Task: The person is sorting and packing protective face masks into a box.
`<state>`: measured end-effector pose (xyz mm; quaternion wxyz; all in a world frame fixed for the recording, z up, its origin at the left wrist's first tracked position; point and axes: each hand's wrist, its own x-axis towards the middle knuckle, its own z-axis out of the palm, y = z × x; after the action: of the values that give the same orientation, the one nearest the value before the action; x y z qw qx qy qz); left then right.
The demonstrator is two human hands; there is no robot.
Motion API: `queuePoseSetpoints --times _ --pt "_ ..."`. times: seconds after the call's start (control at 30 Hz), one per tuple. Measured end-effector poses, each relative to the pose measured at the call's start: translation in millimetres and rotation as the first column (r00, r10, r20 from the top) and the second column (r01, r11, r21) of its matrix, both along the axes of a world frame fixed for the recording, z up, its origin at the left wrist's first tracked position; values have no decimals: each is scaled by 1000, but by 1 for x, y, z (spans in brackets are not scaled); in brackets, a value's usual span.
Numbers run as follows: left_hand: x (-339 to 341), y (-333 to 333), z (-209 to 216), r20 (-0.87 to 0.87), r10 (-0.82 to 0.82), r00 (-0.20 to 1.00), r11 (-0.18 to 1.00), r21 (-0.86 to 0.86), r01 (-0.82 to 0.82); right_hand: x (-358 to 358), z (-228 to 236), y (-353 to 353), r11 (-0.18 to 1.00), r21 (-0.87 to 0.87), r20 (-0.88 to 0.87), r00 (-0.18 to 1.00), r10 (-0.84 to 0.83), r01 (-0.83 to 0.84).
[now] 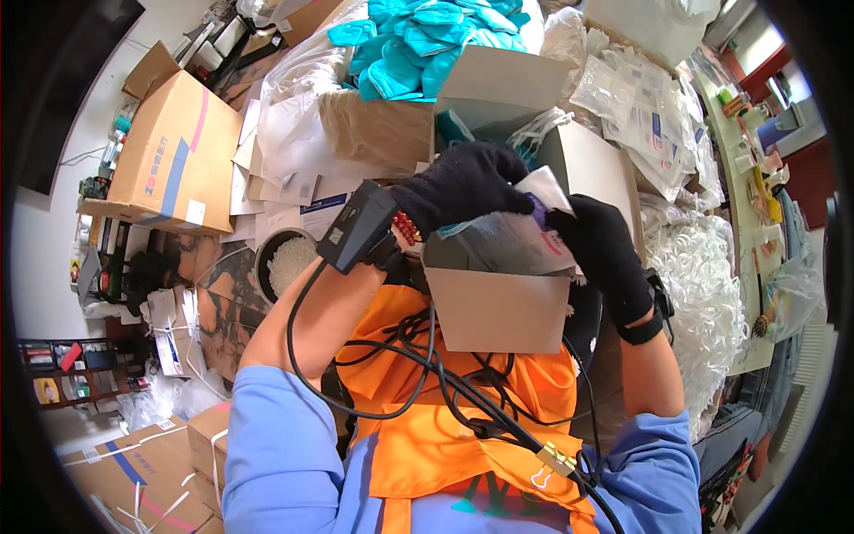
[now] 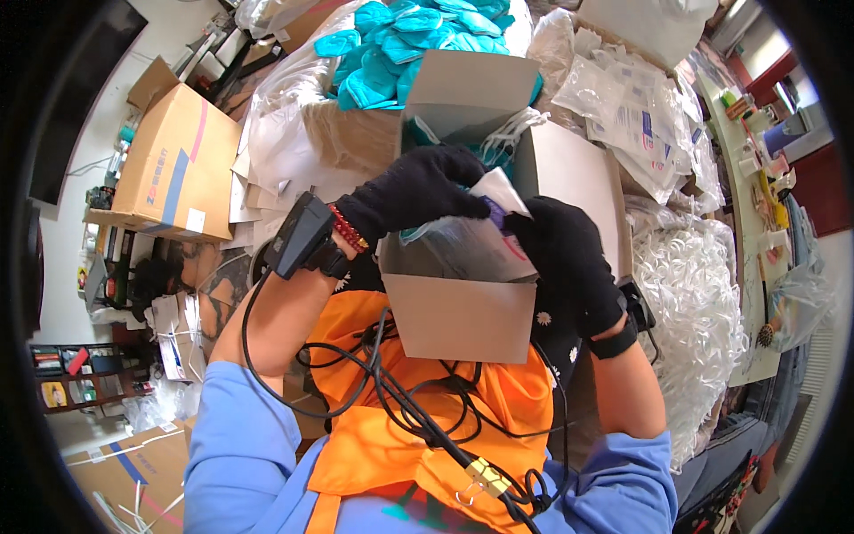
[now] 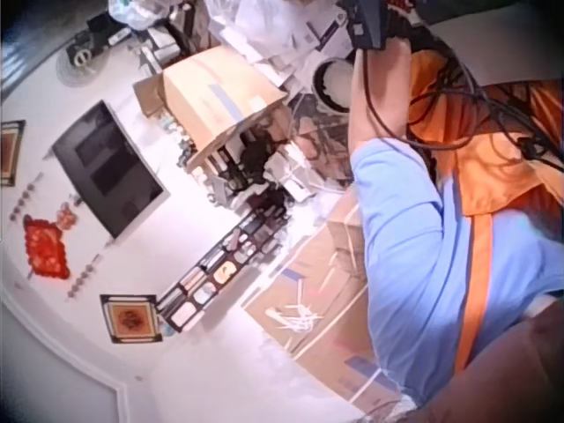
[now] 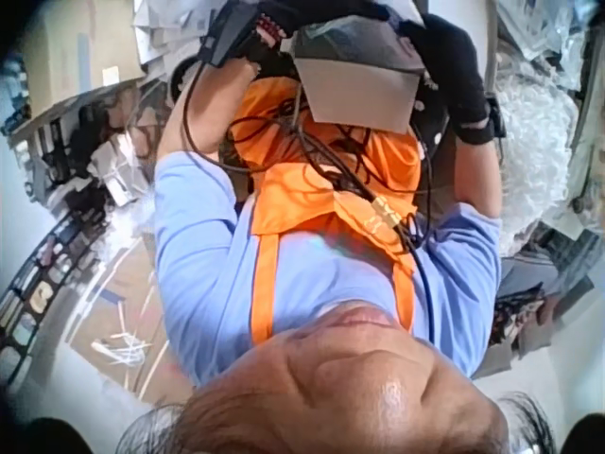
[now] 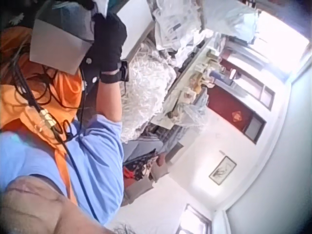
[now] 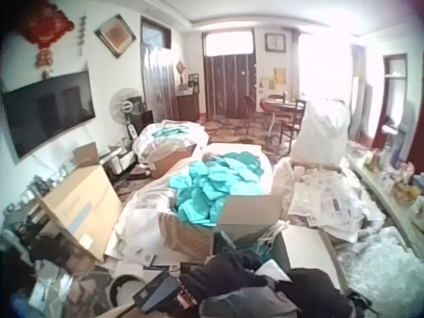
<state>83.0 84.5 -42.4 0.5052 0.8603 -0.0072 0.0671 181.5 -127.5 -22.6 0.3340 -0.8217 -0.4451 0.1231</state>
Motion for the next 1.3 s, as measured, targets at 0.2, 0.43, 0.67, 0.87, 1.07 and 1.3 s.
queuePoseSetpoints --times 0.2,0.43,0.67,0.87,1.07,1.3 --pt "-11 7 -23 -238 115 964 942 334 -30 15 32 -32 963 184 -6 980 -201 199" --pt "-2 13 -38 5 -70 998 883 -464 64 33 8 -56 959 138 -29 969 -246 248" --pt "-22 3 -19 -29 -76 997 735 -677 36 27 7 -60 879 311 -257 922 -290 363" --pt "-27 -13 -6 68 141 988 706 -706 -52 9 -7 -57 820 361 -521 825 -219 445" --pt "-27 -19 1 130 239 962 765 -636 -105 -8 3 -48 810 429 -576 812 -97 401" --pt "-22 -33 16 226 180 957 819 -573 -19 -16 64 -3 947 305 352 936 -15 -99"
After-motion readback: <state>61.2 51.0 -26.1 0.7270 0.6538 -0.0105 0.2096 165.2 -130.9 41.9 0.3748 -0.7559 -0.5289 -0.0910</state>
